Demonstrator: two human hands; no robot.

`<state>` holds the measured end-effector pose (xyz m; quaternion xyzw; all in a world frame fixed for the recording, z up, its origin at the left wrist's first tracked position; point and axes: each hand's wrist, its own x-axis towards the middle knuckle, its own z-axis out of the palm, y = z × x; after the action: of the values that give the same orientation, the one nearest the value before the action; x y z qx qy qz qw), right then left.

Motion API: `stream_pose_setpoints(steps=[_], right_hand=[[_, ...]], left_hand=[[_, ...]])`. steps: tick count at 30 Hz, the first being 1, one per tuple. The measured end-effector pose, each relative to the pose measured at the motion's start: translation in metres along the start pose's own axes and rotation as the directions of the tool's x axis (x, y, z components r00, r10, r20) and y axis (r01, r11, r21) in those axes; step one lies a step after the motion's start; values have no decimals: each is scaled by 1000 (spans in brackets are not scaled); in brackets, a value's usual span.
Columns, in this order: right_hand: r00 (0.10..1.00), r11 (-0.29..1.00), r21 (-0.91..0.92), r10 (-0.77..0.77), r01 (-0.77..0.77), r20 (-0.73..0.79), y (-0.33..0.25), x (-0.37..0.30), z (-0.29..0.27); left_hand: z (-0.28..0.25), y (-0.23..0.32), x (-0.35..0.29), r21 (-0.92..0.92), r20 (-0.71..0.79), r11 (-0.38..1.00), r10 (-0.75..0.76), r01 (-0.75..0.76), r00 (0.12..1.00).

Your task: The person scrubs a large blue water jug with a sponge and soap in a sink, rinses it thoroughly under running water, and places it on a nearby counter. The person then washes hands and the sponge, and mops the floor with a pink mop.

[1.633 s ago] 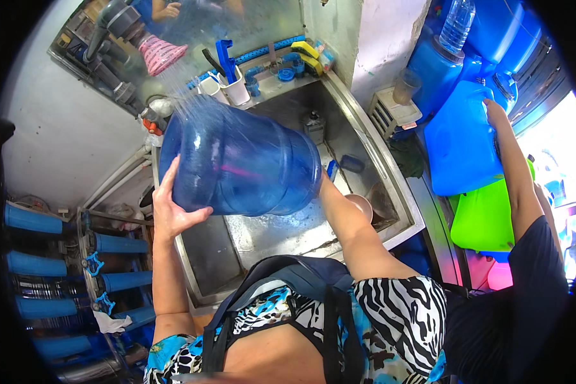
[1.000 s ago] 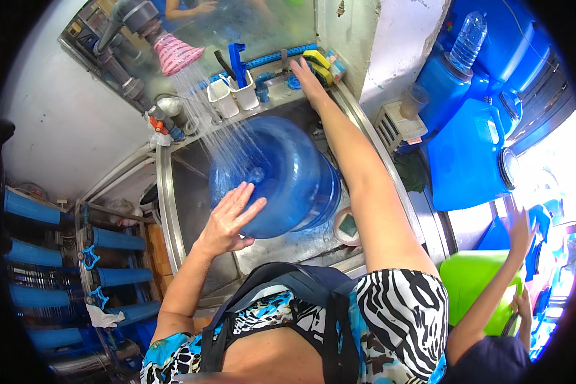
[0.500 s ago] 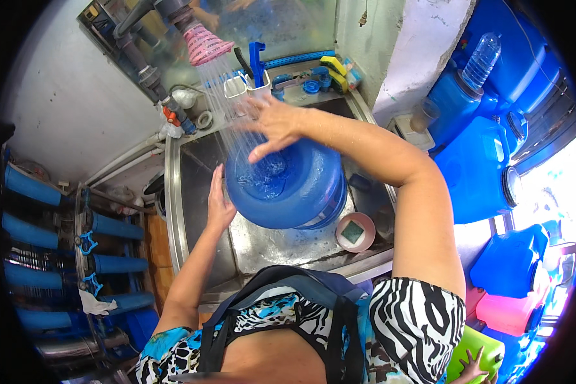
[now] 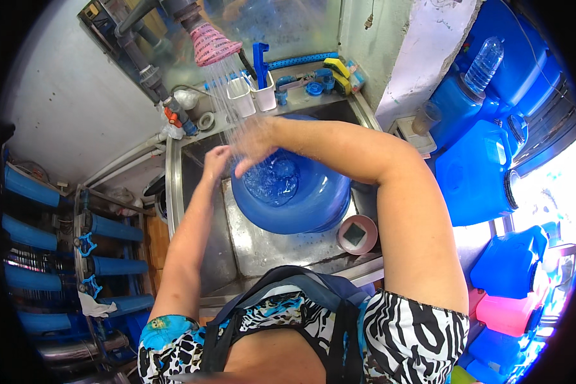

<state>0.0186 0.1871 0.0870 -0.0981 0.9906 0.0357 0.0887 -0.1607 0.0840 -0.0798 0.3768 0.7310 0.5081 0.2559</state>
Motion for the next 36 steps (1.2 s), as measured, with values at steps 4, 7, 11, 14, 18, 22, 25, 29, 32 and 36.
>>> stream_pose_setpoints(steps=[4,7,11,14,18,22,25,29,32,36], right_hand=[[880,878,65,475,-474,-4,31,-26,-2],[745,744,52,663,-667,73,46,-61,-3],[718,715,67,695,-696,45,34,-126,-15],[596,555,218,725,-802,345,7,-159,-26],[484,472,109,839,-875,250,-40,-175,-18],[289,246,280,950,-928,121,-64,-179,4],[297,225,552,954,-803,43,-70,-179,23],[237,207,743,969,-636,-68,-83,-168,48],[188,240,792,969,-562,-160,-95,-160,58],[162,295,848,955,-440,-248,-118,-158,64]], left_hand=[[-40,-8,45,-164,-141,923,-371,347,918],[-65,-11,78,-325,-145,835,-508,444,849],[-84,4,106,-665,-122,619,-642,417,757],[-98,19,122,-816,-76,453,-699,359,711],[-112,14,149,-829,-113,458,-698,320,707],[-119,-15,158,-630,-324,762,-436,152,840],[-119,-26,154,-261,-537,958,-249,122,806],[-120,-23,154,237,-729,871,-134,431,671],[-109,-22,149,241,-681,873,-160,424,715],[-53,-21,103,-49,-155,952,-308,304,939]])
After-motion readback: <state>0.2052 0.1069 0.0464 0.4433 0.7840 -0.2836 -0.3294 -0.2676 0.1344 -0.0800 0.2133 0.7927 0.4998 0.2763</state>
